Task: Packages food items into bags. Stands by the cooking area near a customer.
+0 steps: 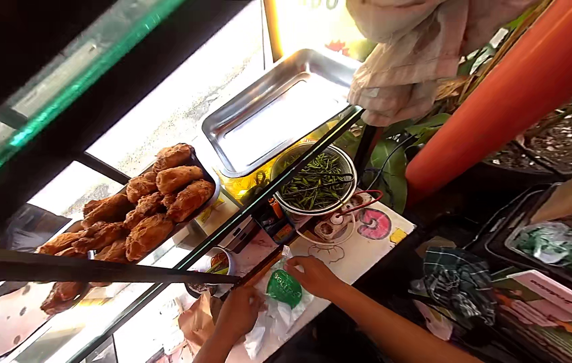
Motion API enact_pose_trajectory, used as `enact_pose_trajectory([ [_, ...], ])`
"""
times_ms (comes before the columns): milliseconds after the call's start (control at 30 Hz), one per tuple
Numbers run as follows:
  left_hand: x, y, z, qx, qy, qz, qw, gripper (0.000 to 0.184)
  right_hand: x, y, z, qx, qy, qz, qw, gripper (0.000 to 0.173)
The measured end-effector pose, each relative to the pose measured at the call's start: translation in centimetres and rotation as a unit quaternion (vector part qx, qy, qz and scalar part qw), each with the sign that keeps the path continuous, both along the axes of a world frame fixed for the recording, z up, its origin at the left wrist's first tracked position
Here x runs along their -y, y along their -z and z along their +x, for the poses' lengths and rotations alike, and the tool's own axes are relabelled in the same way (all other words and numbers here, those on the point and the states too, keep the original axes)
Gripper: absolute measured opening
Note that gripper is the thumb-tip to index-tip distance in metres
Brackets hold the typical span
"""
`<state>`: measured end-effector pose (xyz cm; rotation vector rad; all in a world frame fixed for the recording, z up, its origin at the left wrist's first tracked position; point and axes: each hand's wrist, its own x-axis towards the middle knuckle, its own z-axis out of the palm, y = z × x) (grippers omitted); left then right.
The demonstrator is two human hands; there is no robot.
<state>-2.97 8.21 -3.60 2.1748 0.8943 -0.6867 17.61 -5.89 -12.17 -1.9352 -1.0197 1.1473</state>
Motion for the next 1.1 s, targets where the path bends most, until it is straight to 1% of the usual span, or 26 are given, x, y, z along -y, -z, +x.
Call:
enact_pose_trajectory([
  [67,-0.2,-0.5,-2.6,0.067,-0.066,-0.018,0.995,0.029,0.7,-1.7,-2.1,0.074,0.011,0.06,0.995,0.055],
  [100,0.0,-0.6,-3.8,0.102,-0.111,-0.029,0.988,0.026,1.1,-2.5,-3.8,0.082,0.02,0.108,0.991,0.056],
  [167,1.0,-1.1,-5.7,0.159,-0.214,-0.071,0.961,0.019,1.3,-3.9,-7.3,0.029,-0.004,0.18,0.983,0.061],
  [233,2.0,-1.4,-7.3,0.193,-0.302,-0.118,0.926,0.02,0.9,-4.6,-9.9,-0.032,-0.081,0.183,0.979,0.07],
  [267,2.2,-1.3,-8.3,0.206,-0.328,-0.133,0.912,0.02,0.4,-4.7,-10.6,-0.052,-0.124,0.165,0.977,0.064],
  [300,2.2,-1.3,-9.4,0.215,-0.34,-0.142,0.904,0.019,-0.2,-4.6,-11.2,-0.068,-0.156,0.149,0.974,0.052],
  [333,2.2,-1.4,-10.6,0.22,-0.336,-0.143,0.905,0.021,-0.7,-4.6,-11.5,-0.086,-0.179,0.138,0.97,0.037],
  [367,2.1,-1.6,-12.0,0.221,-0.323,-0.143,0.909,0.025,-1.3,-4.6,-11.8,-0.113,-0.191,0.129,0.966,0.028],
  [400,2.0,-1.8,-13.4,0.219,-0.309,-0.148,0.914,0.029,-1.8,-4.6,-12.1,-0.152,-0.193,0.121,0.962,0.024],
  [467,1.8,-2.1,-16.0,0.212,-0.293,-0.179,0.915,0.031,-2.8,-4.8,-12.6,-0.244,-0.16,0.111,0.95,0.025],
  [533,1.8,-1.8,-18.4,0.217,-0.306,-0.227,0.899,0.029,-3.8,-5.2,-13.5,-0.294,-0.115,0.1,0.944,0.026],
  [600,2.3,-2.0,-19.8,0.242,-0.358,-0.268,0.861,0.024,-4.8,-5.8,-14.8,-0.298,-0.1,0.1,0.944,0.026],
  [700,3.2,-2.5,-21.0,0.287,-0.464,-0.293,0.785,0.014,-6.0,-6.2,-17.8,-0.275,-0.079,0.141,0.948,0.025],
  [767,3.9,-2.6,-21.9,0.311,-0.496,-0.281,0.761,0.012,-6.5,-6.6,-19.7,-0.242,-0.079,0.164,0.953,0.026],
  [833,4.4,-2.4,-22.9,0.331,-0.495,-0.272,0.756,0.015,-6.8,-7.0,-21.2,-0.218,-0.088,0.17,0.957,0.027],
  [900,4.9,-2.2,-24.1,0.352,-0.472,-0.259,0.765,0.014,-7.1,-7.3,-22.4,-0.207,-0.105,0.167,0.958,0.028],
  [933,5.1,-2.2,-24.8,0.357,-0.456,-0.255,0.774,0.018,-7.3,-7.4,-22.9,-0.204,-0.114,0.165,0.958,0.029],
  [967,5.1,-2.3,-25.4,0.358,-0.44,-0.258,0.782,0.027,-7.5,-7.6,-23.2,-0.209,-0.123,0.161,0.957,0.031],
  [1000,5.1,-2.5,-26.0,0.356,-0.428,-0.273,0.784,0.033,-7.7,-7.8,-23.4,-0.222,-0.136,0.151,0.954,0.031],
  [1033,5.1,-2.7,-26.6,0.357,-0.423,-0.293,0.779,0.034,-7.8,-8.1,-23.5,-0.242,-0.151,0.134,0.949,0.03],
  [1100,5.3,-2.4,-27.5,0.399,-0.437,-0.304,0.746,0.026,-8.2,-8.9,-23.7,-0.286,-0.178,0.085,0.938,0.025],
])
